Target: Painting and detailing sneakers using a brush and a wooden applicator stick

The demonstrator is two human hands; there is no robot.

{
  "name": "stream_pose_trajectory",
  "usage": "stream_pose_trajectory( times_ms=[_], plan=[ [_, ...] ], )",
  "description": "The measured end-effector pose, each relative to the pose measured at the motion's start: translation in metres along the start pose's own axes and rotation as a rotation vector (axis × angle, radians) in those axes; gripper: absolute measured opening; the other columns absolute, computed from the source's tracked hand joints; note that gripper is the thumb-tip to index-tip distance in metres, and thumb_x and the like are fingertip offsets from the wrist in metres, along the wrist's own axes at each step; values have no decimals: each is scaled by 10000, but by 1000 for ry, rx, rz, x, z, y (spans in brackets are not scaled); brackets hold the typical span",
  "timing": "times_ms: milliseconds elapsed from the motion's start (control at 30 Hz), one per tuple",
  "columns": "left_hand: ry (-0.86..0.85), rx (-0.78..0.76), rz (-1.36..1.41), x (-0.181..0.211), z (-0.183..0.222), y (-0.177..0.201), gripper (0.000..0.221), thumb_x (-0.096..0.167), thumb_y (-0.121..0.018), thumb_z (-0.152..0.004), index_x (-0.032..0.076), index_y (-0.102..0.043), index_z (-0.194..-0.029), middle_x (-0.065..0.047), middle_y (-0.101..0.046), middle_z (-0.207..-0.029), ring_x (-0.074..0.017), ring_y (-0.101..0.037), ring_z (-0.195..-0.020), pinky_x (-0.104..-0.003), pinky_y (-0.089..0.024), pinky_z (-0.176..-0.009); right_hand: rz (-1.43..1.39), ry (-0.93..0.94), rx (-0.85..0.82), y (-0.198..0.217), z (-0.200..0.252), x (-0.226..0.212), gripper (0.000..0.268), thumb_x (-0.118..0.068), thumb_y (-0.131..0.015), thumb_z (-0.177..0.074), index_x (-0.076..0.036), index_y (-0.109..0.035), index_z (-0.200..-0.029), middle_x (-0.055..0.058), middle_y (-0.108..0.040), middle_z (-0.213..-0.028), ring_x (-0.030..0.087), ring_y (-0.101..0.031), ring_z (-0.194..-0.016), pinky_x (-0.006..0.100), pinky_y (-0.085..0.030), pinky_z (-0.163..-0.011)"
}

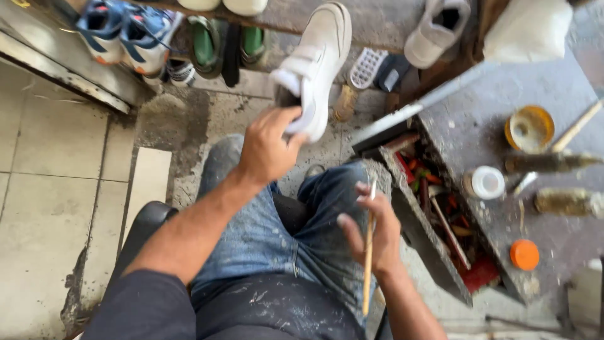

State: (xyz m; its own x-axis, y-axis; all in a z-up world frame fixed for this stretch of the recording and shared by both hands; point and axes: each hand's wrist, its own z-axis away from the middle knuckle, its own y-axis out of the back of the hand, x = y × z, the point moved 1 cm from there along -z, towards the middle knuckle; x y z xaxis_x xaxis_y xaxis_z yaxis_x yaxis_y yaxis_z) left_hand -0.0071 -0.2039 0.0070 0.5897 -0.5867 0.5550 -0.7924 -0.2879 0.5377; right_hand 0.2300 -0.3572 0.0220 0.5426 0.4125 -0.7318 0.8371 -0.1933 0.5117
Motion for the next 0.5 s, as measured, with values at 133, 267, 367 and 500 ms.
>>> stream_pose_trajectory(
  times_ms=[133,267,367,500],
  plan=[
    [-31,58,170,79,65,27,371,229,-865,-844,21,-725,-1117,-144,-701,-951,-362,-702,-889,-434,-587,-838,-432,-236,214,-5,-6,-12,443,-85,-733,-941,-59,-458,-1287,195,-596,-1380,342,-584,-1345,481,-498,-1111],
    [-114,-4,329,134,117,39,232,183,-793,-901,12,-750,-1052,-141,-704,-923,-354,-724,-926,-439,-606,-842,-801,-242,430,7,0,15,313,-169,-560,-1019,-129,-392,-1280,168,-556,-1264,286,-638,-1108,411,-580,-951],
    [-275,-117,389,155,128,59,154,88,-678,-951,-4,-766,-1038,-143,-680,-849,-370,-723,-935,-467,-613,-880,-873,-265,635,25,19,12,218,-85,-479,-1021,-81,-418,-1229,174,-592,-989,286,-686,-860,399,-626,-792],
    [-475,-368,349,165,111,74,138,-65,-625,-992,-167,-709,-1033,-196,-587,-737,-413,-646,-887,-591,-574,-960,-855,-300,552,43,41,1,155,-29,-557,-1029,-110,-481,-1137,395,-610,-1273,457,-614,-1265,500,-493,-1132]
  ],
)
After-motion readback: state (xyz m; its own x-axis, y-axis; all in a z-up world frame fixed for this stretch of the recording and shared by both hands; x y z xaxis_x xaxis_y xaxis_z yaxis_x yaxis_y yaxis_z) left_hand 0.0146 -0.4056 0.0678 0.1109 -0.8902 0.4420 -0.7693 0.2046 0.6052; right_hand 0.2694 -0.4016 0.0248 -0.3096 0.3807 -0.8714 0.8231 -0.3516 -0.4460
